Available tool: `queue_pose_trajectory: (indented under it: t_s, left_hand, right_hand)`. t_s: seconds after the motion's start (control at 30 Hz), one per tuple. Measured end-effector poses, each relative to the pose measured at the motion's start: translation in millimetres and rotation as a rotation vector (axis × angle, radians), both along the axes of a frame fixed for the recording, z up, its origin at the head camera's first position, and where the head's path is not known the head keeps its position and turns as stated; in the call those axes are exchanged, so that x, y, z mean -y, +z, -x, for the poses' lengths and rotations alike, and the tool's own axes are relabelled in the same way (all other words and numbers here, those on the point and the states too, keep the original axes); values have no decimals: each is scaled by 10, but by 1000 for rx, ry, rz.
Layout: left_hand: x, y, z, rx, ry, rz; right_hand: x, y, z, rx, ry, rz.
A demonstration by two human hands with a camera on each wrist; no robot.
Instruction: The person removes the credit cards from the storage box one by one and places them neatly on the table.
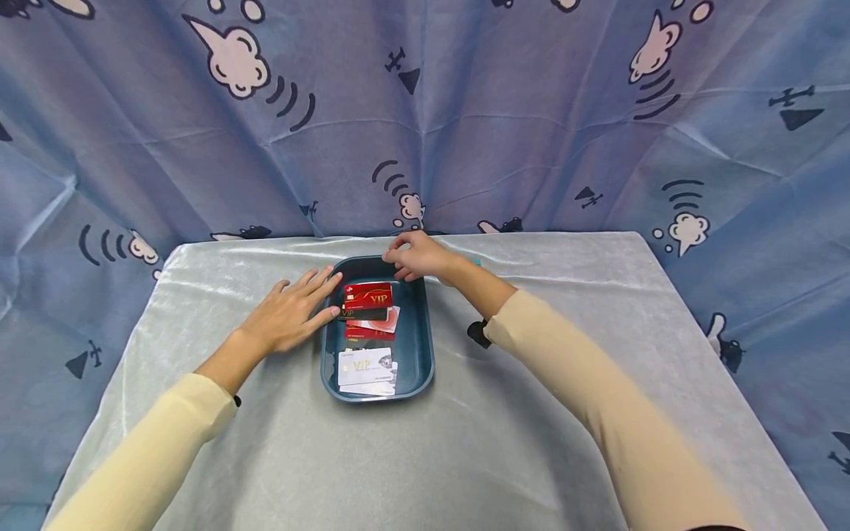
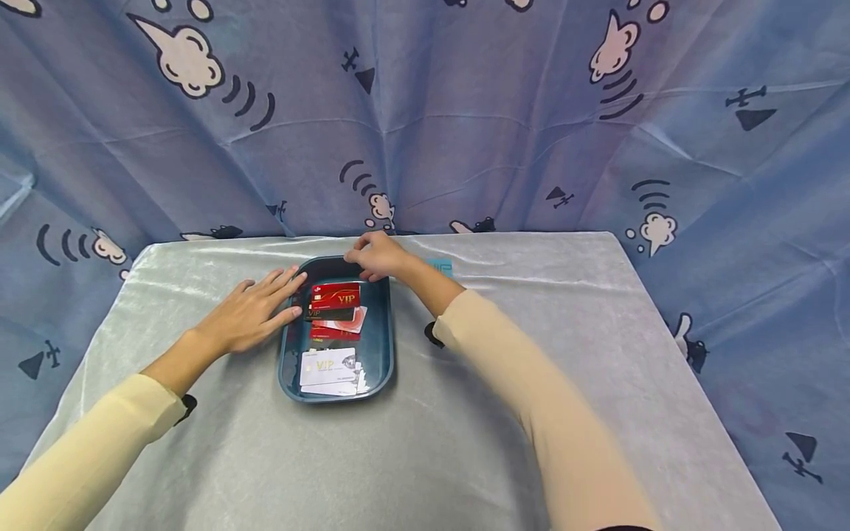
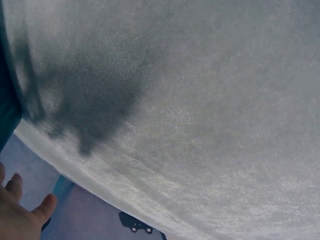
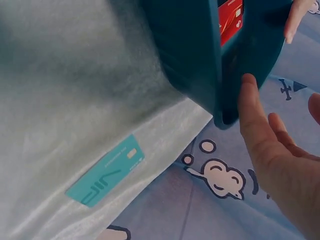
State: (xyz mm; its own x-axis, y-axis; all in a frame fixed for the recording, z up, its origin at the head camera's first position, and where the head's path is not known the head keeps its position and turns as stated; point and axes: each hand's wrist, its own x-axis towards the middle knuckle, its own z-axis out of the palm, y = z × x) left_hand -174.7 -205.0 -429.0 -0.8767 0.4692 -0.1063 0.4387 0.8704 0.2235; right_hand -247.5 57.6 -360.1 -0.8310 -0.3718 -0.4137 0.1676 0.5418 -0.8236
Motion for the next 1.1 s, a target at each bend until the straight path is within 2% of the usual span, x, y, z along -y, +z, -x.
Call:
queue_pose_trajectory:
  t_s: [0.23,0.6,1.1]
  left_hand:
    - [12,-11,7,3,-5,7]
    - [27,-16,19,-22,-12,-15]
    - [12,4,15,-11,-9,-13]
  right_hand:
    - [43,-81,25,70,10,-29]
    - [178,-120,63,142,16,-118]
    - [230,-163,84,188,12,-138]
